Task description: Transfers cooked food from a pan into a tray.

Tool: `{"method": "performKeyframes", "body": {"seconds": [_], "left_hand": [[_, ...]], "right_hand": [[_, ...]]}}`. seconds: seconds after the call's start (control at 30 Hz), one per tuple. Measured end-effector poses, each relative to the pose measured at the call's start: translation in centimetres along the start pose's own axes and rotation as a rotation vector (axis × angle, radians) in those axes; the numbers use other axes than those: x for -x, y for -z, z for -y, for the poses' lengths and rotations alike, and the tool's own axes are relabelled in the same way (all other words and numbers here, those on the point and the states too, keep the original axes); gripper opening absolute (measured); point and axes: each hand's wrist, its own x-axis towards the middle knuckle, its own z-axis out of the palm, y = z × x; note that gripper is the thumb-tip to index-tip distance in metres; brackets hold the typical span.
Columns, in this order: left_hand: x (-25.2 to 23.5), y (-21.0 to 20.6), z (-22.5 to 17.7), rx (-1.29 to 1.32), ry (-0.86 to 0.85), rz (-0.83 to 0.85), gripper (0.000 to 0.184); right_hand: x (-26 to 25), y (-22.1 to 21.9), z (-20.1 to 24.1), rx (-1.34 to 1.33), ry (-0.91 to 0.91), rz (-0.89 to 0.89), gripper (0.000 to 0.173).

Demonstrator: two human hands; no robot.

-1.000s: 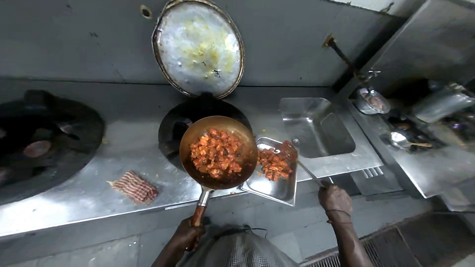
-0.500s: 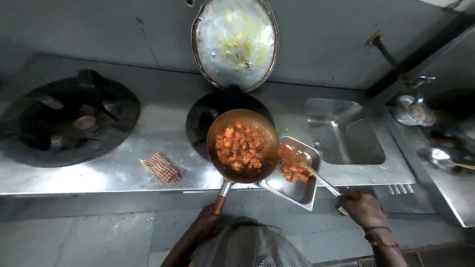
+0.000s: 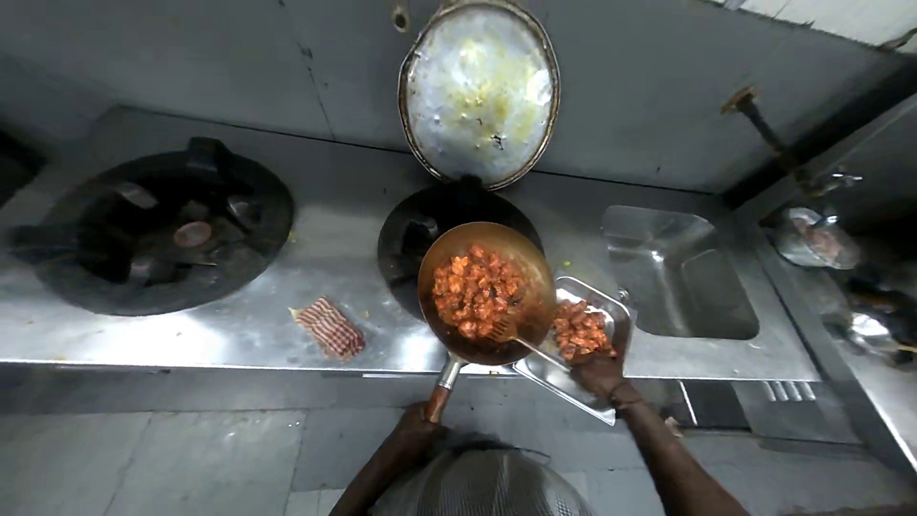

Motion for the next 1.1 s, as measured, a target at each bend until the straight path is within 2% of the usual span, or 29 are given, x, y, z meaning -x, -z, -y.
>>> {"method": "performKeyframes", "body": {"seconds": [0.17, 0.47, 0.63, 0.9, 1.0, 1.1], "left_hand": [[0.2, 0.1, -0.2, 0.005, 0.019, -0.001, 0.038], [0.8, 0.0, -1.5, 0.054, 0.083, 0.003, 0.033], [1.7, 0.1, -2.6, 0.082, 0.11, 0.012, 0.03], [1.9, -0.1, -2.6, 0.067, 0.111, -0.025, 0.023], [2.0, 0.0, -2.7, 0.076, 0.116, -0.025, 0.021], [1.8, 0.1, -2.5, 0.081, 0.111, -0.019, 0.022]], "right_hand": [[0.6, -8.7, 3.3, -0.366, -0.052, -0.125, 0.018], [1.8, -11.6, 0.4, -0.529, 0.0, -0.231, 0.02], [3.2, -11.3, 0.0, -0.641, -0.006, -0.265, 0.02], [8.0, -7.0, -1.5, -0.778, -0.087, -0.297, 0.018], [10.1, -5.5, -4.1, -0.731, -0.133, -0.365, 0.019], [11.5, -4.7, -7.3, -0.556, -0.201, -0.475, 0.019]]}}
